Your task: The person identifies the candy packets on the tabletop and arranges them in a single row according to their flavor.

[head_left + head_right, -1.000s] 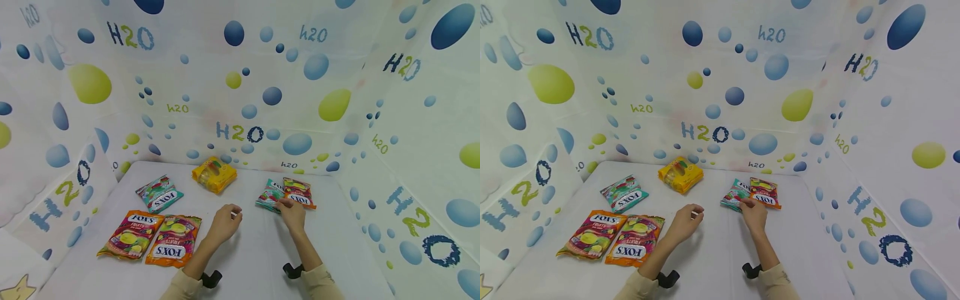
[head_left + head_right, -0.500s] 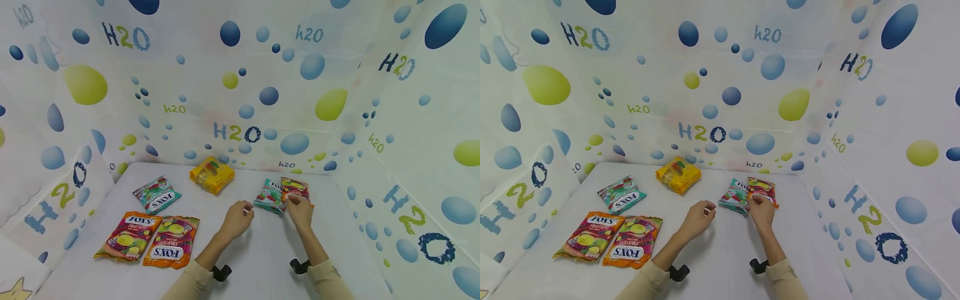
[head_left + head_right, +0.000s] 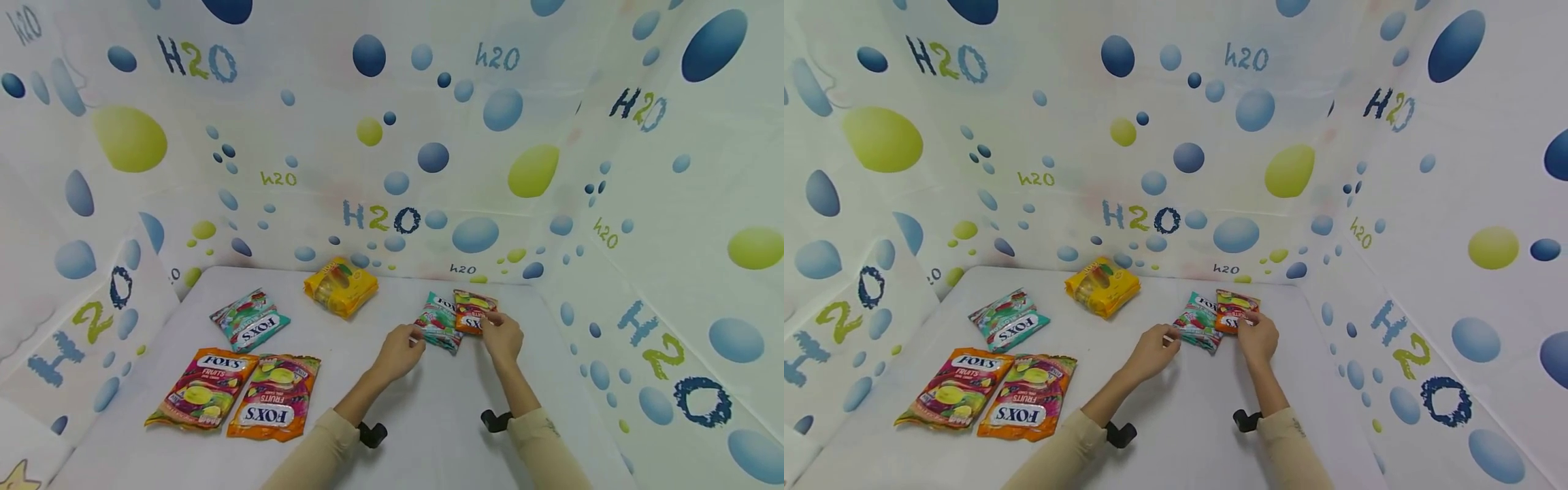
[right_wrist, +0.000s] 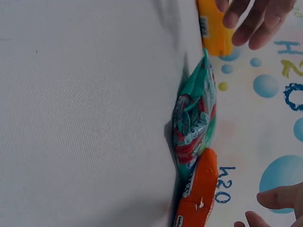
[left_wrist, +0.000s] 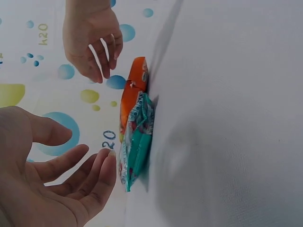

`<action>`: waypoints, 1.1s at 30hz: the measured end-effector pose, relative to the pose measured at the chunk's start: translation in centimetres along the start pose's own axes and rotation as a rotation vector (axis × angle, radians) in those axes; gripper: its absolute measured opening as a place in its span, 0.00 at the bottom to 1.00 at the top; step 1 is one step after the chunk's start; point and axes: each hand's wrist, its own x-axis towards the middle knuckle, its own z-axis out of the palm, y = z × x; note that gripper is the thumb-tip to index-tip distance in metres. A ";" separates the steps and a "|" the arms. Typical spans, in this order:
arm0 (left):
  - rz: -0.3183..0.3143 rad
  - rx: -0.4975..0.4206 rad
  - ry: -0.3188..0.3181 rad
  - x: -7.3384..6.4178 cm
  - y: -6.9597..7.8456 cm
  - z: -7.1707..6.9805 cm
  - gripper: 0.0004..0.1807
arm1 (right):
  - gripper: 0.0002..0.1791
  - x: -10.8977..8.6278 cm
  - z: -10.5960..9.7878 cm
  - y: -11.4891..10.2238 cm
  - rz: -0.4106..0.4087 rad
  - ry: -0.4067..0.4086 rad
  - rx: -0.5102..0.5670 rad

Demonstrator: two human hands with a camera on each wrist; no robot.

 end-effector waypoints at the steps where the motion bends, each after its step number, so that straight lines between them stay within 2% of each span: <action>1: -0.003 0.003 -0.005 0.2 0.0 0.2 0.16 | 0.16 0.1 -0.1 0.1 0.003 0.007 -0.005; 5: -0.001 0.030 -0.019 0.8 0.0 0.7 0.16 | 0.16 0.7 -0.4 0.5 0.017 0.016 -0.030; 11: 0.024 0.026 -0.045 1.9 0.9 1.4 0.16 | 0.17 1.8 -0.7 0.8 0.017 0.006 -0.084; 19: 0.036 0.035 -0.071 3.5 1.5 2.9 0.18 | 0.22 4.1 -0.9 1.1 0.033 -0.083 -0.124; 27: 0.017 0.006 -0.097 4.6 1.1 4.8 0.20 | 0.26 5.9 -0.3 2.0 0.054 -0.151 -0.200; 33: -0.030 -0.005 -0.100 5.3 1.3 5.9 0.23 | 0.27 6.2 0.0 2.7 0.072 -0.184 -0.237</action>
